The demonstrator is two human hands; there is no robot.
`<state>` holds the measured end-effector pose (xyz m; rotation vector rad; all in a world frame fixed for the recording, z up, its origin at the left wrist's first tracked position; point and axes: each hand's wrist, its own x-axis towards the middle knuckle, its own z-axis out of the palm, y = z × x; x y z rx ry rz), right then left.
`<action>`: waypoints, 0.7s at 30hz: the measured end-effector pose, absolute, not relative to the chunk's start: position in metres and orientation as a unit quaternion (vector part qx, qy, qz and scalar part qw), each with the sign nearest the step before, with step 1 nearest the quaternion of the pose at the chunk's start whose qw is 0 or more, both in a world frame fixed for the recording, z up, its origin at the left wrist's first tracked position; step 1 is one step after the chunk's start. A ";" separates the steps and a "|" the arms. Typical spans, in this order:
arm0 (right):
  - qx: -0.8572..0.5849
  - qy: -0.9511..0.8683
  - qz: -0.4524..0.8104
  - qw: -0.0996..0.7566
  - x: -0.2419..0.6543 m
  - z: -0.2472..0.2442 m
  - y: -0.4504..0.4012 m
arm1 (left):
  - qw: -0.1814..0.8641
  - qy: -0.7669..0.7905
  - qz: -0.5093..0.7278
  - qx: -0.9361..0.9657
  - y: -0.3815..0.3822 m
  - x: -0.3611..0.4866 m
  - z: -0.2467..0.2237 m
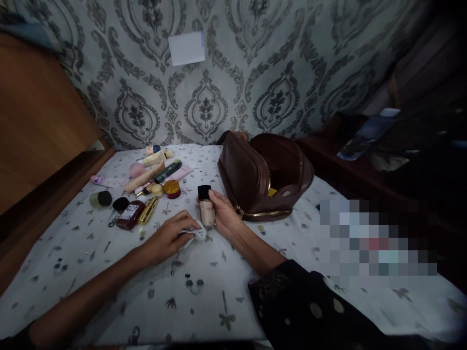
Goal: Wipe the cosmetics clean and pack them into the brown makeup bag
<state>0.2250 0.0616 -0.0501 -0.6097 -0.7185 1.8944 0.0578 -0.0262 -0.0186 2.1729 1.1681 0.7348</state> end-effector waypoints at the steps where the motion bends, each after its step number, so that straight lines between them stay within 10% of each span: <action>1: -0.253 -0.300 0.779 0.490 0.224 -0.049 0.061 | 0.278 0.444 0.286 0.803 -0.026 0.058 -0.020; 13: -0.233 -0.565 0.680 0.405 0.219 -0.050 0.044 | 0.189 0.565 0.480 0.644 -0.015 0.042 -0.001; 21: -0.269 -0.656 0.570 0.416 0.218 -0.053 0.040 | -0.064 0.493 0.319 0.807 -0.033 0.053 -0.003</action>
